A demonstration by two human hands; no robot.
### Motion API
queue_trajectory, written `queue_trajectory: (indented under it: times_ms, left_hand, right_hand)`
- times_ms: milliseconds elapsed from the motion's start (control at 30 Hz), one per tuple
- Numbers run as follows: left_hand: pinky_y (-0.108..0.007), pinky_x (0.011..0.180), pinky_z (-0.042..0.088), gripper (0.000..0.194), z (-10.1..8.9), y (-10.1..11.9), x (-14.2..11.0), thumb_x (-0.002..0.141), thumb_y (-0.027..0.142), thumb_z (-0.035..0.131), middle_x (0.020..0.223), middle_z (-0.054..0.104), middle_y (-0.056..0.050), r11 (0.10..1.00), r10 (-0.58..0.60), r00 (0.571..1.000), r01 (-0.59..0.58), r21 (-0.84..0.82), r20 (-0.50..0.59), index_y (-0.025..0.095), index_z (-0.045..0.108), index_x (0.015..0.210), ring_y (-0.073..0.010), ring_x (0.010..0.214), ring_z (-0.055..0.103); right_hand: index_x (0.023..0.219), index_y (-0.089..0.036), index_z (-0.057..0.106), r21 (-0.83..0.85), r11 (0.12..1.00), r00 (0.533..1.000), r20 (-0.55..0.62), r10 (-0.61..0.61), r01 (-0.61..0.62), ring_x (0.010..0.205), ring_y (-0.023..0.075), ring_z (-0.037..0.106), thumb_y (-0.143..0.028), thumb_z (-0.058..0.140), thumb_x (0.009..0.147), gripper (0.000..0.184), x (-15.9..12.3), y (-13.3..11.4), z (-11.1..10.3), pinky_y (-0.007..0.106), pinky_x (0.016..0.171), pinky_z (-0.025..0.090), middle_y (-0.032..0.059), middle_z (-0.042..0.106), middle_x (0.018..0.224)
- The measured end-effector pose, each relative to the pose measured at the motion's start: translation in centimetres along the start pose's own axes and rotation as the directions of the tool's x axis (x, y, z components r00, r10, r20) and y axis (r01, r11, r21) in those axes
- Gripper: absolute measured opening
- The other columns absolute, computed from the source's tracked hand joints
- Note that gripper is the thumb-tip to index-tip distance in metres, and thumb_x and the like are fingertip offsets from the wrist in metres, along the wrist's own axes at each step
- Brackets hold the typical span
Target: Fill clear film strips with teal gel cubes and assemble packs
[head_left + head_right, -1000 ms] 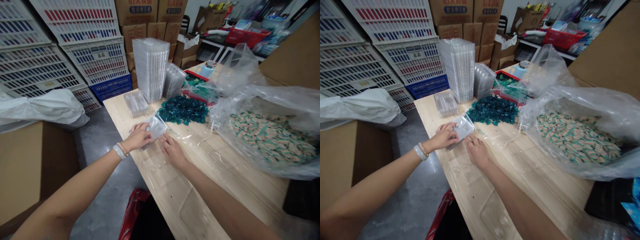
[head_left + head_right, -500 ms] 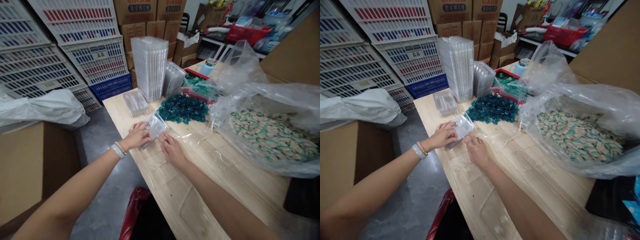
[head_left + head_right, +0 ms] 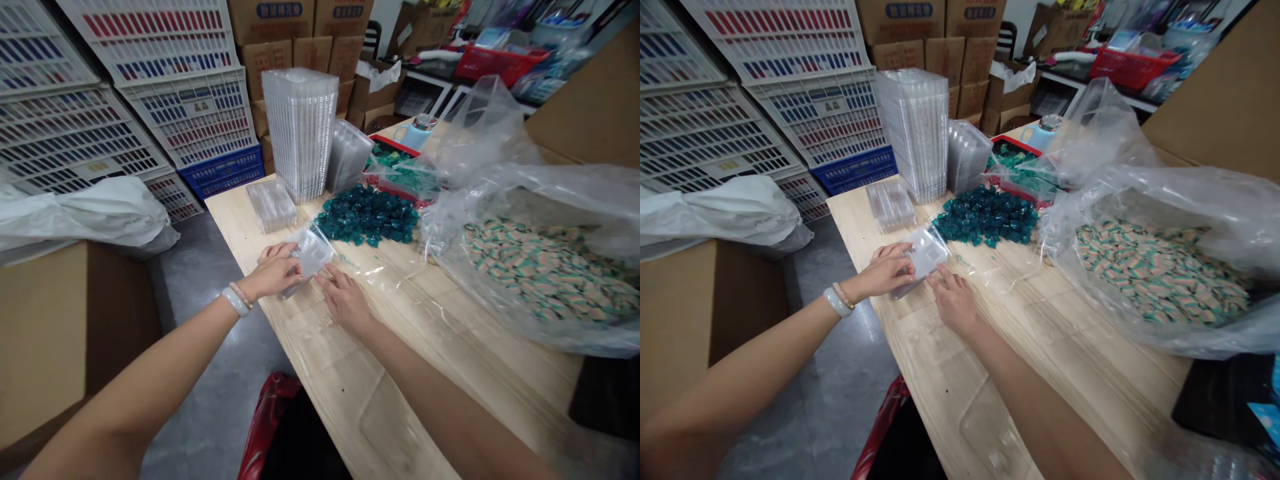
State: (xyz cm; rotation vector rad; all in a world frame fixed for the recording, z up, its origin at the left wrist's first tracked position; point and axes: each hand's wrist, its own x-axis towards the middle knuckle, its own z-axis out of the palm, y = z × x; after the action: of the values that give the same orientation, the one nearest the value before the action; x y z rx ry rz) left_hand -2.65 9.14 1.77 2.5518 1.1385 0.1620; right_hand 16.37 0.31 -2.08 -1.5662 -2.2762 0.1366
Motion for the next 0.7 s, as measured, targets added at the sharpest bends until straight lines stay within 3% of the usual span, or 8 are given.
queue_trajectory:
  times_ms: [467,700]
  left_hand:
    - [-0.045,0.096,0.020,0.019,-0.3,0.9,0.0,0.072,0.037,0.052,0.129,0.036,-0.006,0.999,-0.017,1.000,0.017,0.031,-0.008,0.021,0.061,0.078,-0.0254,0.120,0.027]
    - [-0.058,0.093,0.017,0.021,1.4,4.4,0.6,0.074,0.026,0.047,0.130,0.032,-0.017,0.969,-0.201,0.976,0.211,0.131,-0.082,0.013,0.060,0.085,-0.0365,0.122,0.023]
  right_hand:
    - [0.117,-0.022,0.049,-0.064,0.998,0.998,0.063,0.028,-0.024,0.095,0.0198,0.049,-0.015,0.041,0.079,0.039,0.2,-0.4,-0.5,0.034,0.082,0.039,0.0109,0.041,0.125]
    - [0.101,-0.022,0.057,-0.019,0.991,0.985,0.109,0.132,-0.131,0.090,0.0177,0.048,-0.013,0.039,0.078,0.030,2.8,-1.3,-1.2,0.028,0.075,0.040,0.0075,0.050,0.102]
